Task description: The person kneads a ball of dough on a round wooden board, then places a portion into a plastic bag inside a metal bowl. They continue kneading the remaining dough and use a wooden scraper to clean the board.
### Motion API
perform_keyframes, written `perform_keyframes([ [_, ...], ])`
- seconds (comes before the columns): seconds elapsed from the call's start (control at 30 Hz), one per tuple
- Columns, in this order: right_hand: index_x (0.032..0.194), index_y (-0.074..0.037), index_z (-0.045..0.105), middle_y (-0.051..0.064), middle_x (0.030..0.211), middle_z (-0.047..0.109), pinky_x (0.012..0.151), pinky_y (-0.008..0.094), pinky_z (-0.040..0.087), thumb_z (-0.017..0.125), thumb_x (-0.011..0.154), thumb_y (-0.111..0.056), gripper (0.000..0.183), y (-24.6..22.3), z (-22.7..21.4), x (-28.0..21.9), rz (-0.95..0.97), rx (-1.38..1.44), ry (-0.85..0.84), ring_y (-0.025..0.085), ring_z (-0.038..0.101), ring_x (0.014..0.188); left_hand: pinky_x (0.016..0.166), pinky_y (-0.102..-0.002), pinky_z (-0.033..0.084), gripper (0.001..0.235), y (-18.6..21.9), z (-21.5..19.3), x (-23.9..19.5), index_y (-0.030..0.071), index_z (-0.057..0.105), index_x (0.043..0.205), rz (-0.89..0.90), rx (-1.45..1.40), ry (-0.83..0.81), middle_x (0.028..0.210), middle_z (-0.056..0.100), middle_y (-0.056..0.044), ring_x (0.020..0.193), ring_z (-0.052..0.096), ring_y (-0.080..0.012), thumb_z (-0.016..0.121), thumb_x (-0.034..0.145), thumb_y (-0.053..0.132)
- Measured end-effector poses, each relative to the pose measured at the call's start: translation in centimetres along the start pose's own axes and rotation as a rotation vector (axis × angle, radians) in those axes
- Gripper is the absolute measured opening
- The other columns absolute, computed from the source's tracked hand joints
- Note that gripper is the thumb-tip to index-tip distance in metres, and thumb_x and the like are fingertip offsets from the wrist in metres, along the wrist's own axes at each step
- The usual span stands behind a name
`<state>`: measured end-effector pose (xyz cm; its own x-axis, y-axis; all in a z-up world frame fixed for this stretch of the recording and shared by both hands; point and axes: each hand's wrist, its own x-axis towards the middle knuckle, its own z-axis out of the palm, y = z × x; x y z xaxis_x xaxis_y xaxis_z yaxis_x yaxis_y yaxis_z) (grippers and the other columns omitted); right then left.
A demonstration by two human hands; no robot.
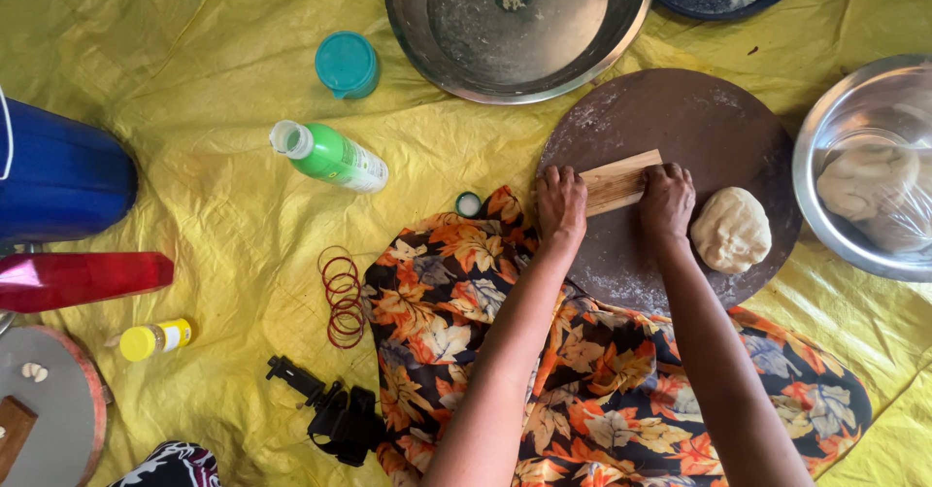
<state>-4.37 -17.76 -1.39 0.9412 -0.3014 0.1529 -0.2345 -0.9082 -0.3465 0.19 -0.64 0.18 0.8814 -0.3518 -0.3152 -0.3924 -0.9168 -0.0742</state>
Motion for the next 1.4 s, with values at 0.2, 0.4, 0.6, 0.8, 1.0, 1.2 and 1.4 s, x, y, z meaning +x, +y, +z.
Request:
perform_keyframes([
  [0.2,0.120,-0.010,0.078,0.018,0.114,0.073,0.094,0.046,0.056,0.061,0.088,0.004,0.039,-0.2,-1.5,-0.5,-0.093,0.032,-0.063,0.038,0.069,0.104,0.110,-0.046,0.039,0.055,0.1,-0.8,-0.3,0.014,0.065,0.129,-0.006,0.010,0.016,0.147,0.052,-0.005,0.135,0.045,-0.0300,0.080,0.076,0.020],
  [0.4,0.110,-0.011,0.079,0.018,0.097,0.074,0.081,0.048,0.058,0.082,0.082,-0.016,0.029,0.4,-2.0,1.4,0.117,0.105,-0.156,0.038,0.073,0.084,0.113,-0.045,0.042,0.038,0.1,-0.3,0.2,0.008,0.070,0.120,-0.023,-0.017,-0.063,0.138,0.059,-0.009,0.131,0.050,-0.0293,0.081,0.084,0.015],
  [0.6,0.106,-0.007,0.080,0.022,0.102,0.073,0.078,0.046,0.059,0.079,0.083,-0.012,0.023,0.5,1.1,1.2,0.159,0.008,-0.091,0.037,0.073,0.085,0.113,-0.049,0.039,0.049,0.0,0.4,0.2,0.009,0.066,0.125,-0.011,-0.053,-0.057,0.145,0.053,-0.010,0.135,0.046,-0.0314,0.083,0.080,0.015],
  [0.8,0.095,-0.009,0.078,0.019,0.101,0.073,0.085,0.047,0.057,0.067,0.090,-0.004,0.013,-3.4,1.5,-1.0,-0.067,0.015,-0.120,0.037,0.071,0.093,0.116,-0.052,0.031,0.064,-0.2,-0.3,0.3,0.014,0.058,0.132,0.038,-0.037,-0.130,0.159,0.035,-0.011,0.142,0.035,-0.0346,0.086,0.074,0.018],
  [1.0,0.098,-0.006,0.077,0.018,0.099,0.073,0.085,0.049,0.055,0.071,0.097,-0.013,0.009,-2.6,0.4,-0.2,-0.083,0.122,-0.068,0.038,0.070,0.092,0.115,-0.050,0.038,0.035,0.0,0.4,0.6,0.009,0.072,0.109,0.033,-0.026,-0.098,0.151,0.048,-0.010,0.135,0.045,-0.0321,0.086,0.077,0.015],
  [1.2,0.102,-0.010,0.082,0.020,0.096,0.074,0.083,0.047,0.057,0.077,0.092,-0.015,0.012,2.5,0.6,3.6,0.085,0.048,0.000,0.037,0.071,0.086,0.115,-0.049,0.041,0.025,0.4,-0.5,0.0,0.006,0.075,0.096,0.026,-0.044,-0.093,0.140,0.056,-0.009,0.128,0.051,-0.0303,0.087,0.078,0.019],
  [1.4,0.109,-0.010,0.078,0.010,0.100,0.076,0.082,0.034,0.060,0.074,0.091,-0.006,0.018,6.3,0.1,5.2,0.527,0.720,-0.152,0.020,0.074,0.088,0.112,-0.047,0.039,0.020,0.1,-2.0,0.2,0.009,0.077,0.088,0.027,-0.100,-0.105,0.148,0.048,-0.010,0.132,0.046,-0.0314,0.088,0.074,0.019],
])
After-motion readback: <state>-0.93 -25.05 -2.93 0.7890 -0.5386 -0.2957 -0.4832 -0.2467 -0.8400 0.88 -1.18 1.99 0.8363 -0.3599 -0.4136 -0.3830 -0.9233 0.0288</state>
